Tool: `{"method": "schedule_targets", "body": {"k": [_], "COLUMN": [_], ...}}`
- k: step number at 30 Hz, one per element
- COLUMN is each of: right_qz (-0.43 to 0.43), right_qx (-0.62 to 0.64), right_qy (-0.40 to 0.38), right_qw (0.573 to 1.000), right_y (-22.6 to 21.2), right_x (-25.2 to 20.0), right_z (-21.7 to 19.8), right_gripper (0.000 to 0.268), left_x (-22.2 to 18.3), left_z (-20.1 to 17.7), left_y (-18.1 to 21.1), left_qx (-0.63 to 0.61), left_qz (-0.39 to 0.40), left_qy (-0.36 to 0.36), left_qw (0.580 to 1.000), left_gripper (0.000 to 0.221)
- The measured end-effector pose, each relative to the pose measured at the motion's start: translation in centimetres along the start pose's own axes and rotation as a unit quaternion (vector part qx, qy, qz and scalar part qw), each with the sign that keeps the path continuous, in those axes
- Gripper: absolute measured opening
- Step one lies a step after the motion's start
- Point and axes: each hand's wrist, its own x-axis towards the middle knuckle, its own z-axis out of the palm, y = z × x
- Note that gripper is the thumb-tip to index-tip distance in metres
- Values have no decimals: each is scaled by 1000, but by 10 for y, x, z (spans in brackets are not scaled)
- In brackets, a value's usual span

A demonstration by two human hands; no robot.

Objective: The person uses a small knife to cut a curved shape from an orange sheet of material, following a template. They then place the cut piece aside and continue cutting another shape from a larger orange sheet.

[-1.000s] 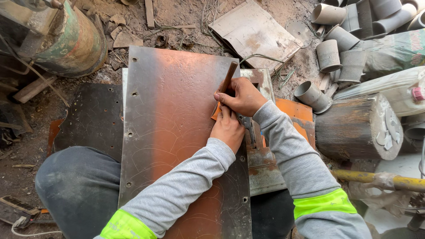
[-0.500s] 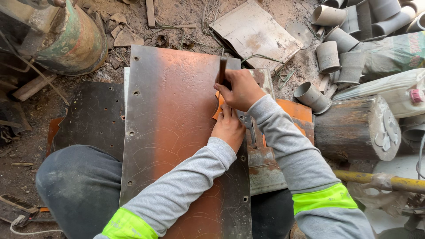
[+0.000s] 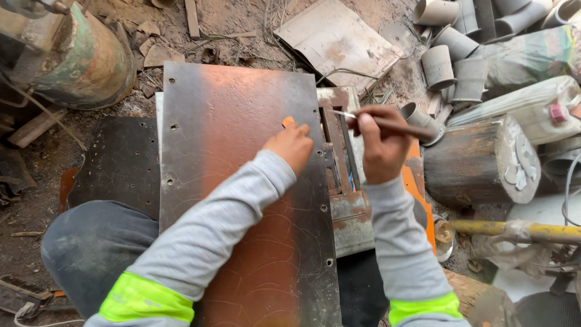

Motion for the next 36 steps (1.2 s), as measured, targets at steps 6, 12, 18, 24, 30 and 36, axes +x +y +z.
{"method": "schedule_targets", "body": {"k": [6, 12, 18, 24, 30, 36], "right_qz": [1, -48, -44, -54, -56, -56], "right_qx": [-140, -187, -183, -185, -190, -180], "right_qy": [-107, -163, -182, -186, -189, -184], "right_qw": [984, 968, 965, 964, 962, 965], "right_y": [-12, -10, -3, 1, 3, 9], "right_x": [-78, -73, -64, -61, -59, -65], "right_z": [11, 38, 43, 44, 42, 35], "right_gripper": [10, 14, 17, 16, 11, 10], "left_x": [13, 11, 7, 5, 8, 6], "left_z": [-33, -47, -42, -44, -45, -47], "left_y": [-31, -26, -25, -24, -22, -20], "left_qx": [-63, -39, -35, -30, -28, -14], "left_qz": [26, 23, 23, 42, 33, 35], "left_qy": [-115, -143, -137, -136, -131, -132], "left_qw": [991, 989, 990, 989, 990, 991], "left_gripper": [11, 17, 19, 16, 25, 20]}}
